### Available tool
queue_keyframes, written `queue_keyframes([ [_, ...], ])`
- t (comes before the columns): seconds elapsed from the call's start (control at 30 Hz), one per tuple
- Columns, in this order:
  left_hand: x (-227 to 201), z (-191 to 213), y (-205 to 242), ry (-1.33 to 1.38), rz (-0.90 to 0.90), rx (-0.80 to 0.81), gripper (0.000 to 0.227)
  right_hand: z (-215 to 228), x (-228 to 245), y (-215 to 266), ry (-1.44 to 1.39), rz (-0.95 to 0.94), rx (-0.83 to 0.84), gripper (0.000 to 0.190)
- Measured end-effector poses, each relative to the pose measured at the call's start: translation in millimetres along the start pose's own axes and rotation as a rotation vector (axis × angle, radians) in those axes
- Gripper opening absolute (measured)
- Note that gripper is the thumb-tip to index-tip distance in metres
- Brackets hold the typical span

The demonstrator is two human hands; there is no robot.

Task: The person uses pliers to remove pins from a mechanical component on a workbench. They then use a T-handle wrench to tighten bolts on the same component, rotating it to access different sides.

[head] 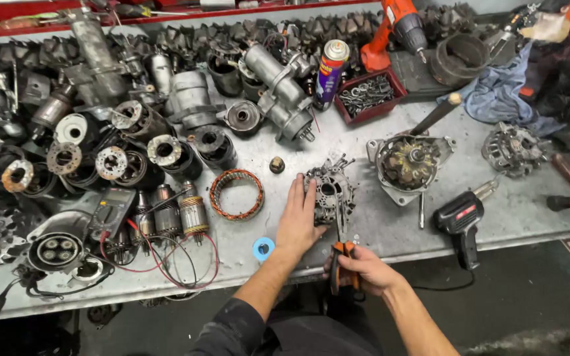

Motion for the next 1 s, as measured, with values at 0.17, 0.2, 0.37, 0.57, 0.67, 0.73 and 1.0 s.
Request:
queue_keyframes([
  [0.17,-1,4,3,0.029,-0.032,-0.012,0.120,13,0,11,0.084,-0.046,0.019,0.036],
  [0.2,-2,5,4,0.050,-0.045,-0.022,0.118,16,-1,15,0.108,-0.078,0.004,0.036],
  [0.37,-1,5,5,0.068,-0.040,-0.027,0.116,38,-8,32,0.076,-0.159,0.001,0.036],
  [0.57,-1,3,4,0.048,-0.028,-0.018,0.115,50,-6,35,0.014,-0.190,-0.018,0.033],
  [0.67,-1,4,4,0.039,-0.032,-0.018,0.115,57,0,35,0.042,-0.199,-0.003,0.032],
  [0.73,-1,5,4,0.034,-0.033,-0.018,0.115,64,4,35,0.069,-0.212,-0.023,0.031],
  [1.0,-3,7,2,0.029,-0.023,-0.022,0.115,70,32,31,0.601,-0.160,-0.058,0.022],
])
Point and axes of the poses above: each hand's wrist, its own y-axis away from the middle knuckle, its own z-axis out of the back of the hand, x = y × z, the point moved 10 cm from there along -y, towards the middle knuckle
